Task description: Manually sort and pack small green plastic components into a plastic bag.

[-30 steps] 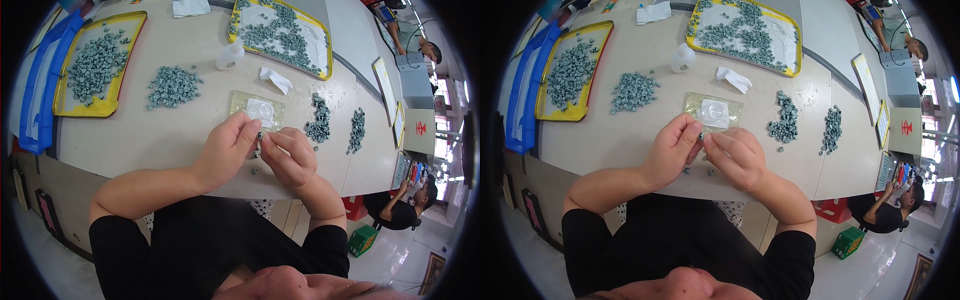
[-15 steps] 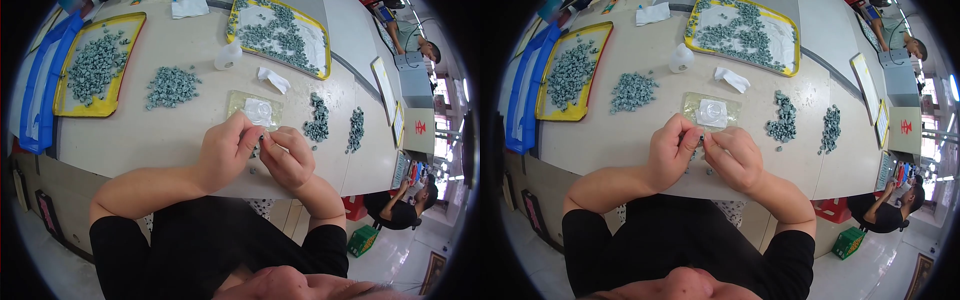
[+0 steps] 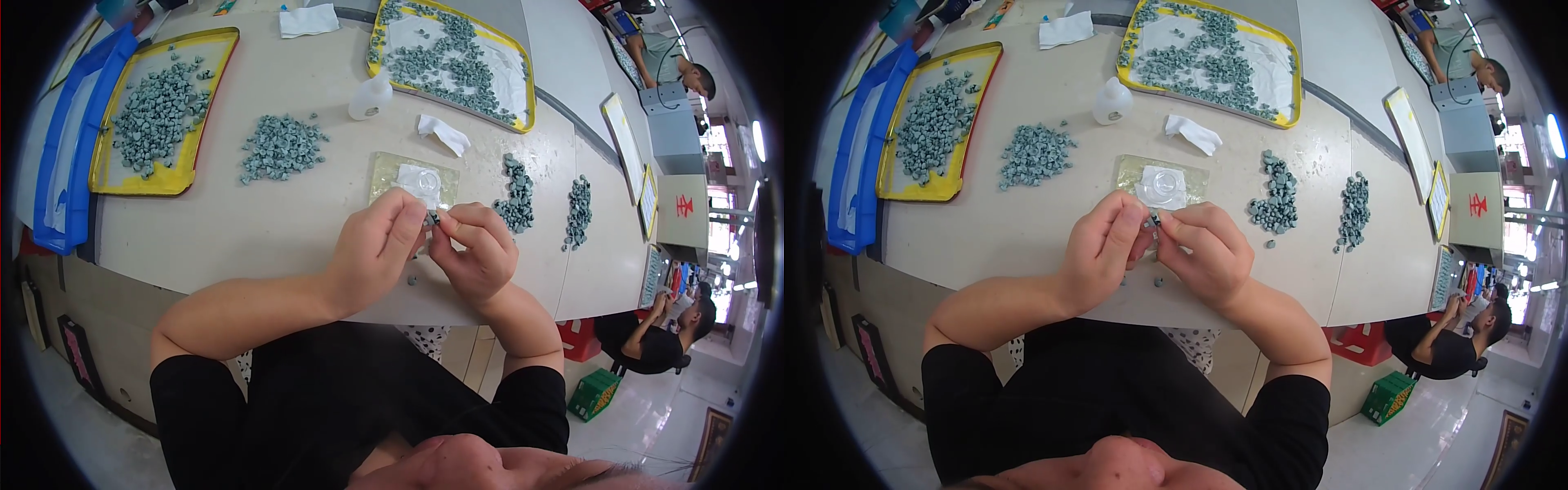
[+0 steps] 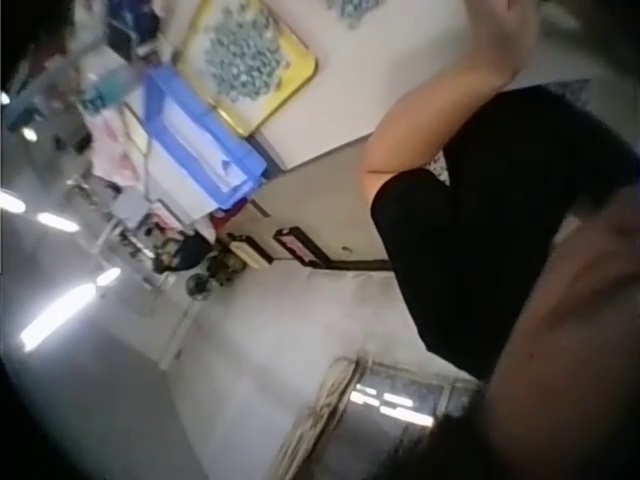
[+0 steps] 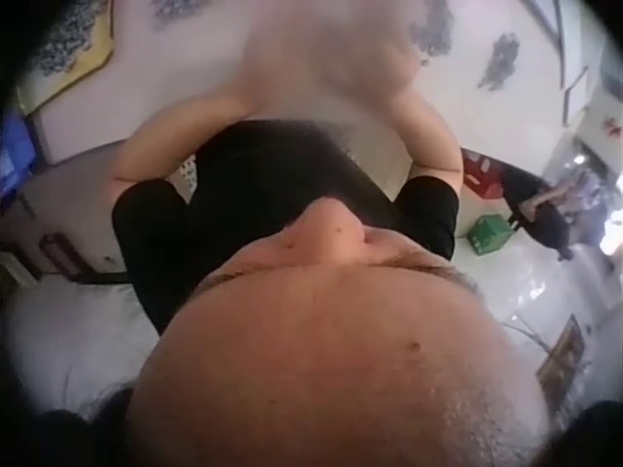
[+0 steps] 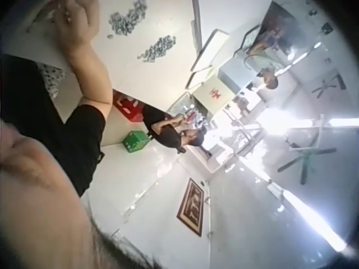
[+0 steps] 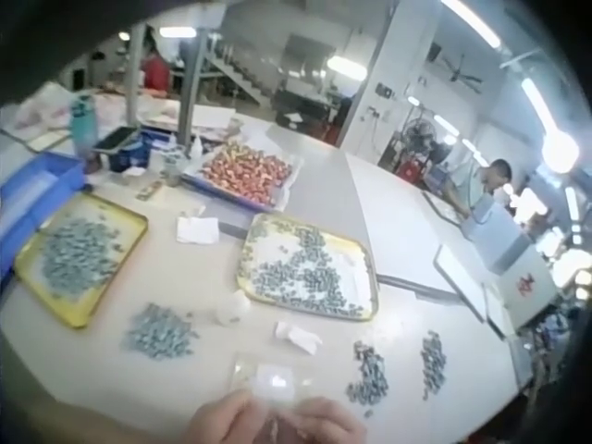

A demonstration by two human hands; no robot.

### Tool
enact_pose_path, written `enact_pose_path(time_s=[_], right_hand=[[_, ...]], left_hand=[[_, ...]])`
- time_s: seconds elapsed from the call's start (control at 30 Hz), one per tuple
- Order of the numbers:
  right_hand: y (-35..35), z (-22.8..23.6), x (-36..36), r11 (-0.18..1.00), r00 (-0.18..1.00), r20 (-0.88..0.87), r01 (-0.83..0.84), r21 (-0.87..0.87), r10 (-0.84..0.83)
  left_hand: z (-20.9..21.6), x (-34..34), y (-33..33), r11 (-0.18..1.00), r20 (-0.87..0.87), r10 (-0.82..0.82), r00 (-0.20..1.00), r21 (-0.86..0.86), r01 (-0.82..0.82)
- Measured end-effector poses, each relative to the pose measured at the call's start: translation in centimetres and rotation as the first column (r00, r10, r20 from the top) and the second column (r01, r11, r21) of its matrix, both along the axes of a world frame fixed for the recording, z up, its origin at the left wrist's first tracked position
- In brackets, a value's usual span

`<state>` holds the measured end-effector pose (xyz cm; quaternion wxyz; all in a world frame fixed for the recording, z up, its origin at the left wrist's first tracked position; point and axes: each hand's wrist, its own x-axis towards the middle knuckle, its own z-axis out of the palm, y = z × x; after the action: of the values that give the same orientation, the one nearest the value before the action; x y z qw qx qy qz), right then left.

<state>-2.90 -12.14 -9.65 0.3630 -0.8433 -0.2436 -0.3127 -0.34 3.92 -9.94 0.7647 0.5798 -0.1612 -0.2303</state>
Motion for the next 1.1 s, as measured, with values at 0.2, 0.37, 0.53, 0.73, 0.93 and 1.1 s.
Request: enact_pose_path(time_s=[0.2, 0.37, 0.53, 0.73, 0.93, 1.1], right_hand=[[-0.5, 0.2, 0.1, 1.0, 1.0, -0.029, 0.002, 0.001, -0.002], [-1.3, 0.0, 0.7, 0.999, 0.996, -0.071, -0.052, -0.007, 0.051], [-1.7, -0.2, 1.1, 0.993, 0.992, -0.059, -0.114, 0.016, 0.115], [-2.0, 0.1, 1.0, 0.992, 0.991, -0.033, -0.129, 0.0, 0.129], [-2.1, 0.2, 0.6, 0.995, 0.995, -0.054, -0.091, -0.05, 0.089], [-1.8, 0.2, 0.3, 0.997, 0.997, -0.064, -0.044, -0.058, 0.041]], left_hand=[[-0.1, 0.0, 0.0, 0.996, -0.1, -0.072, 0.992, -0.063, 0.066], [-0.5, 0.5, 0.1, 0.985, -0.158, -0.127, 0.979, -0.135, 0.106], [-0.8, 0.6, -0.2, 0.984, -0.154, -0.143, 0.978, -0.128, 0.124], [-0.4, 0.5, -0.4, 0.986, -0.13, -0.144, 0.981, -0.103, 0.131], [0.1, 0.9, -0.1, 0.962, -0.378, -0.229, 0.897, -0.229, 0.149], [0.0, 0.6, -0.4, 0.991, -0.211, -0.131, 0.969, -0.062, 0.12]])
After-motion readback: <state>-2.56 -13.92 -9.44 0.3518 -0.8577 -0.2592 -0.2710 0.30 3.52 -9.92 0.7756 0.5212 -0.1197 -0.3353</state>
